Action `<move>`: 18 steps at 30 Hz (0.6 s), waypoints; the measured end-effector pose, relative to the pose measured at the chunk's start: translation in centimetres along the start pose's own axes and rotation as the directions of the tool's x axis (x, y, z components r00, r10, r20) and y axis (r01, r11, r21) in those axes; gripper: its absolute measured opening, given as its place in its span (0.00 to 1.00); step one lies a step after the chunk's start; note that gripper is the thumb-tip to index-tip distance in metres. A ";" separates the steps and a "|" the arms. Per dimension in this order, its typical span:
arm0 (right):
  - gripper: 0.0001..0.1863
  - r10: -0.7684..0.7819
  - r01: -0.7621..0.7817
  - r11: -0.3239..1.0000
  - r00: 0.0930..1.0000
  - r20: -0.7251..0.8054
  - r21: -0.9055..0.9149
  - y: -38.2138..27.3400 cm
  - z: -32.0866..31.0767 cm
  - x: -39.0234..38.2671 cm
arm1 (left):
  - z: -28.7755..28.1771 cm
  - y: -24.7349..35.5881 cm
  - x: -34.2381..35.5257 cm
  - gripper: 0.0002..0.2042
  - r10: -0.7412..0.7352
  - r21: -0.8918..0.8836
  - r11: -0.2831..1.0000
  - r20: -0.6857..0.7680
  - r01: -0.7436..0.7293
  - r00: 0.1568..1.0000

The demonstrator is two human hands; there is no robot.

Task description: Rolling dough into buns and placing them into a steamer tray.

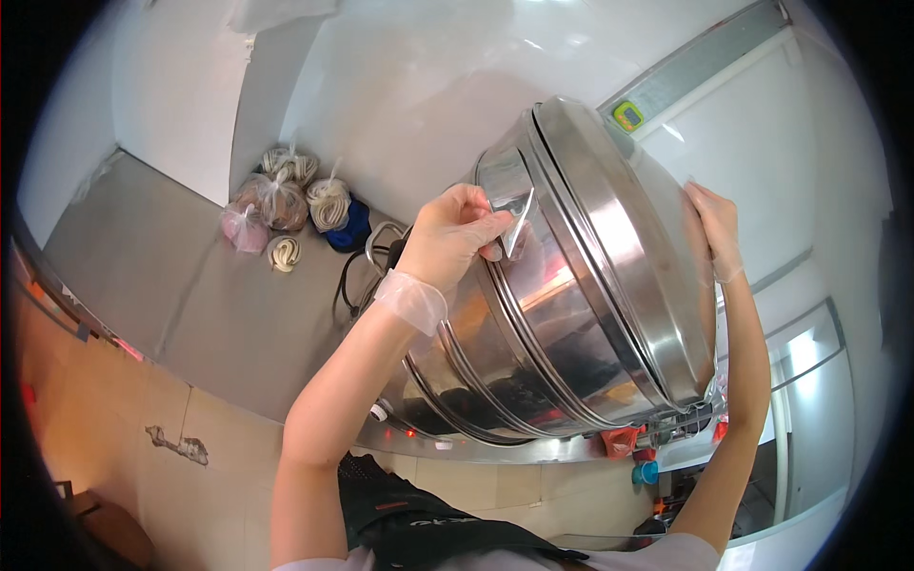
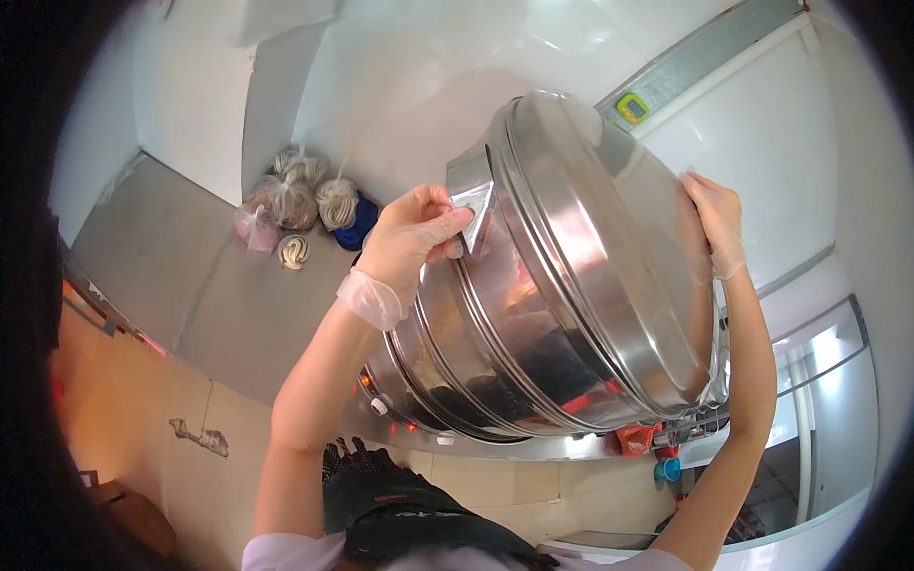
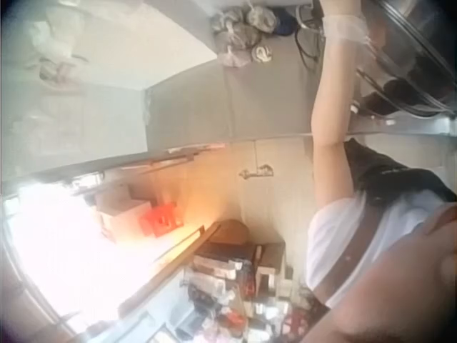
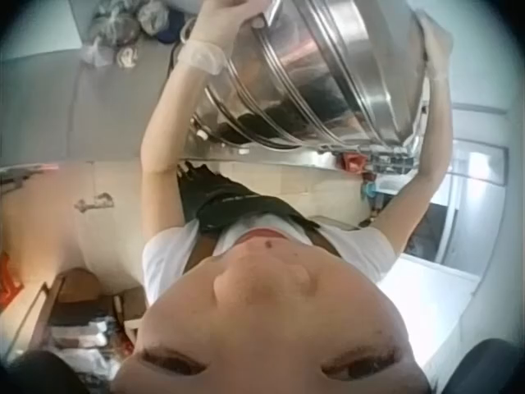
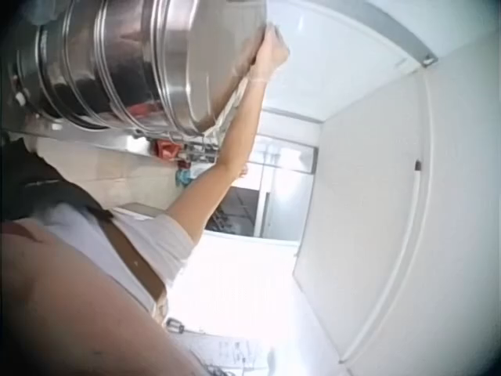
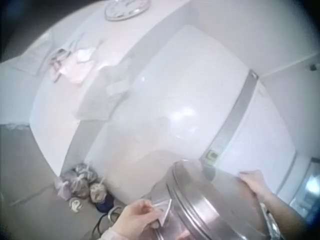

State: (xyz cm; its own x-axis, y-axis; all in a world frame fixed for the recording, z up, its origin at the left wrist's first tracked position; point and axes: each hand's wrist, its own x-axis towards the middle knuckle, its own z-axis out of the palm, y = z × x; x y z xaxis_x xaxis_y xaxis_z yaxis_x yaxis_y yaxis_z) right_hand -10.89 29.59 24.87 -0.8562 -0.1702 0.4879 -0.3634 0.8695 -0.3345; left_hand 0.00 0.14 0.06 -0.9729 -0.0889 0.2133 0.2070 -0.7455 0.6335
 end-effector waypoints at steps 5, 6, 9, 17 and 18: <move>0.27 -0.050 0.048 0.998 0.998 0.048 0.042 0.0 0.3 -0.8 | -0.4 -0.1 0.1 0.08 0.005 -0.032 0.999 0.020 -0.004 1.000; 0.26 -0.062 0.061 0.998 0.997 0.046 0.025 0.0 0.3 -0.7 | -0.2 -0.1 0.3 0.07 0.016 -0.046 0.999 0.000 -0.016 1.000; 0.25 -0.100 0.099 0.995 0.994 0.051 0.018 0.3 0.4 -0.4 | -0.1 -0.1 0.3 0.07 0.029 -0.067 0.997 -0.026 -0.031 0.999; 0.22 -0.111 0.106 0.992 0.991 0.069 0.070 0.7 0.5 -0.3 | 0.0 0.1 -0.1 0.07 0.023 -0.051 0.998 -0.010 -0.023 1.000; 0.22 -0.112 0.109 0.992 0.992 0.060 0.064 0.7 0.6 -0.5 | 0.1 0.1 -0.1 0.07 0.023 -0.054 0.998 -0.016 -0.024 1.000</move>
State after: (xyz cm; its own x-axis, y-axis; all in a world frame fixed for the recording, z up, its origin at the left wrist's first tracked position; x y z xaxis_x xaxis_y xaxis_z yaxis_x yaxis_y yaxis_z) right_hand -10.92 30.03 23.95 -0.8305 -0.2945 0.4729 -0.4771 0.8142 -0.3308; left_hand 0.13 0.11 0.17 -0.9694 -0.1170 0.2158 0.2245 -0.7779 0.5869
